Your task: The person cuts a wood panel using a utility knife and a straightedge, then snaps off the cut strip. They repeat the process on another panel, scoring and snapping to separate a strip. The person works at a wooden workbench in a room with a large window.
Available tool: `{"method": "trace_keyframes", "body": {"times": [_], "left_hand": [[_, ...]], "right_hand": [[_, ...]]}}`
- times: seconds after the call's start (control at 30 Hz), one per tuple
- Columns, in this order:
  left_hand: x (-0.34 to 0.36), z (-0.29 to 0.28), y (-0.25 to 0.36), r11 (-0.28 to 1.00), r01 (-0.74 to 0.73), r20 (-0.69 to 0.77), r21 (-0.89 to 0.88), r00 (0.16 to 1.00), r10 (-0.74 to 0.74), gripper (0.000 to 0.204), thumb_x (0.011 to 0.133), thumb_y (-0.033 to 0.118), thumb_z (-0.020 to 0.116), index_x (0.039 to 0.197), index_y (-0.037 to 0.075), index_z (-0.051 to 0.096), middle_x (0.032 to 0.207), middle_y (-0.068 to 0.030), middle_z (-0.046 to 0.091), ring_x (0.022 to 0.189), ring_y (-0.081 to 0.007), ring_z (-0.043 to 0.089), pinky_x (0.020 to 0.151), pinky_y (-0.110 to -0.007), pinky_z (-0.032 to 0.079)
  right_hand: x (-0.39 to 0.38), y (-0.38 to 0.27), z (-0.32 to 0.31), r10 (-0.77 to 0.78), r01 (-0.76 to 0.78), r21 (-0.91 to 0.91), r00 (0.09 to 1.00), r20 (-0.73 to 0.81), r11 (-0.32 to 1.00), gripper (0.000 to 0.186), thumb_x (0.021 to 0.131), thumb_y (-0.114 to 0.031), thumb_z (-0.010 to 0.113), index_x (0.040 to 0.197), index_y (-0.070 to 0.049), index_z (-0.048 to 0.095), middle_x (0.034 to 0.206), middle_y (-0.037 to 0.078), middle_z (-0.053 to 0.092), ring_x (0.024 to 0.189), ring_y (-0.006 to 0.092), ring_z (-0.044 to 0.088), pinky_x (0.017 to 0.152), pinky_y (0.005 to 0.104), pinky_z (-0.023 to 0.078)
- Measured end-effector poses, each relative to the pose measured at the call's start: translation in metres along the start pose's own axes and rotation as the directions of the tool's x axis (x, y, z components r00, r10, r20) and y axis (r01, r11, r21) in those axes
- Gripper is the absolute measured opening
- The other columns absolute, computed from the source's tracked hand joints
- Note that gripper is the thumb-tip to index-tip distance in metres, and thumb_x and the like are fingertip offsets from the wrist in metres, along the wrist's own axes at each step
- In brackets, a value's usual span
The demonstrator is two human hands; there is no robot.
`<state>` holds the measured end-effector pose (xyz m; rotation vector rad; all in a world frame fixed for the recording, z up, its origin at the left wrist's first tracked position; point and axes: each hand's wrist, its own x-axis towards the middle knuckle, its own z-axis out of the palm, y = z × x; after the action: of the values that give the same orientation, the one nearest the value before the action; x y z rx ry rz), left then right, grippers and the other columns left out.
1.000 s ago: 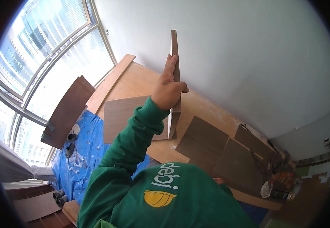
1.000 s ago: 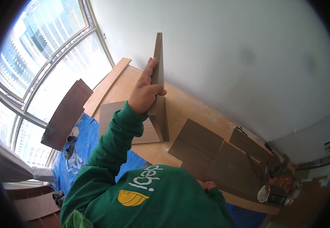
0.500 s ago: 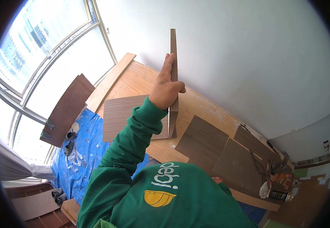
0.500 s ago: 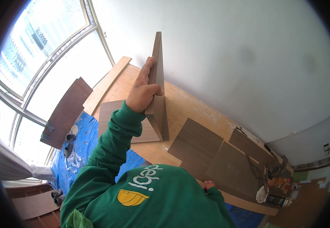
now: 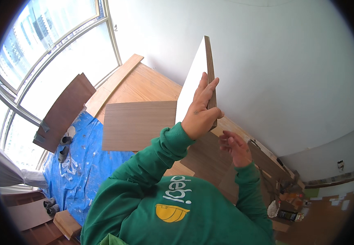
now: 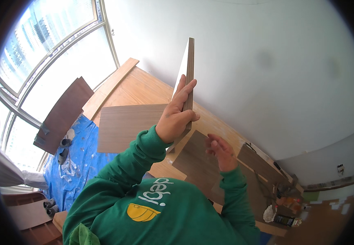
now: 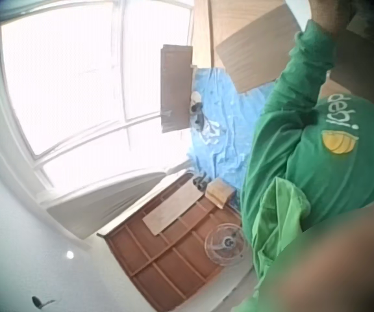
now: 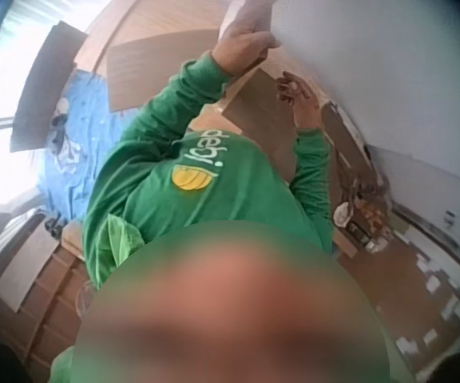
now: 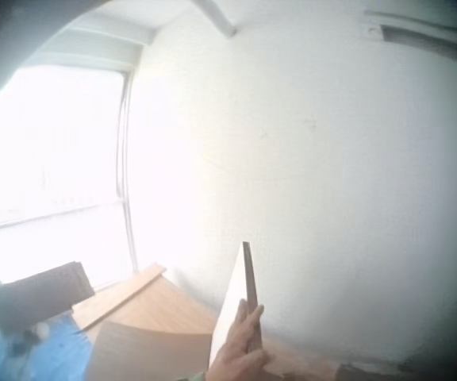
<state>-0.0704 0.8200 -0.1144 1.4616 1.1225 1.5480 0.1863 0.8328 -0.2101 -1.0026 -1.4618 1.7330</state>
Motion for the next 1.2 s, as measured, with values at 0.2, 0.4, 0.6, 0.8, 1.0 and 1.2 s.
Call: {"method": "trace_keyframes", "body": {"times": [0.2, 0.4, 0.6, 0.8, 1.0, 1.2], "left_hand": [[-0.008, 0.021, -0.009, 0.940, 0.065, 0.022, -0.335, 0.998, -0.061, 0.093, 0.081, 0.007, 0.065, 0.163, 0.000, 0.023, 0.172, -0.0254, 0.006, 0.160, -0.0336, 0.012, 0.124, -0.038, 0.022], [-0.023, 0.031, -0.027, 0.994, -0.102, 0.040, -0.042, 0.994, 0.104, 0.080, 0.102, 0.040, 0.050, 0.163, -0.002, 0.020, 0.170, -0.0259, 0.016, 0.159, -0.0391, 0.011, 0.128, -0.048, 0.009], [-0.074, 0.022, -0.098, 0.899, -0.350, 0.160, 0.264, 0.935, 0.317, 0.072, 0.105, 0.029, 0.048, 0.163, -0.001, 0.019, 0.170, -0.0258, 0.015, 0.158, -0.0426, 0.015, 0.127, -0.050, 0.012], [-0.147, 0.012, -0.245, 0.854, -0.200, 0.153, 0.480, 0.978, 0.143, 0.091, 0.098, 0.031, 0.062, 0.164, -0.001, 0.008, 0.169, -0.0293, 0.012, 0.158, -0.0441, 0.011, 0.127, -0.054, 0.016], [-0.255, -0.030, -0.364, 0.411, 0.455, 0.282, 0.790, 0.325, -0.903, 0.071, 0.092, 0.030, 0.067, 0.149, -0.003, 0.042, 0.149, -0.0292, 0.047, 0.135, -0.0445, 0.051, 0.111, -0.049, 0.044], [-0.310, -0.052, -0.381, 0.590, 0.622, 0.157, 0.515, 0.608, -0.778, 0.038, 0.099, 0.036, 0.055, 0.110, 0.004, 0.073, 0.105, -0.0211, 0.074, 0.101, -0.0398, 0.069, 0.090, -0.048, 0.054]], "right_hand": [[0.064, -0.145, 0.078, -0.223, 0.221, 0.057, 0.974, 0.039, 0.974, 0.084, 0.107, -0.058, 0.043, 0.161, 0.004, 0.023, 0.162, 0.022, 0.035, 0.147, 0.0340, 0.039, 0.118, 0.0468, 0.037], [0.092, -0.142, 0.103, -0.254, 0.223, -0.194, 0.955, -0.151, 0.955, 0.076, 0.107, -0.033, 0.053, 0.161, 0.007, 0.016, 0.157, 0.022, 0.040, 0.141, 0.0276, 0.044, 0.117, 0.0345, 0.036], [0.097, -0.140, 0.085, -0.201, 0.187, -0.204, 0.979, -0.046, 0.961, 0.067, 0.098, -0.011, 0.062, 0.156, 0.005, 0.031, 0.141, 0.017, 0.056, 0.128, 0.0234, 0.055, 0.109, 0.0359, 0.044], [0.100, -0.143, 0.076, -0.177, 0.149, -0.362, 0.983, -0.043, 0.920, 0.074, 0.090, -0.012, 0.064, 0.155, 0.002, 0.033, 0.139, 0.020, 0.056, 0.126, 0.0281, 0.057, 0.107, 0.0398, 0.047], [0.104, -0.146, 0.086, -0.035, 0.012, -0.328, 0.997, -0.063, 0.945, 0.067, 0.087, -0.014, 0.062, 0.148, 0.004, 0.041, 0.129, 0.022, 0.060, 0.115, 0.0280, 0.062, 0.102, 0.0395, 0.050], [0.105, -0.151, 0.095, -0.049, 0.008, -0.428, 0.995, -0.084, 0.904, 0.061, 0.093, -0.020, 0.063, 0.145, 0.005, 0.044, 0.126, 0.020, 0.062, 0.111, 0.0258, 0.062, 0.098, 0.0381, 0.050]]}}
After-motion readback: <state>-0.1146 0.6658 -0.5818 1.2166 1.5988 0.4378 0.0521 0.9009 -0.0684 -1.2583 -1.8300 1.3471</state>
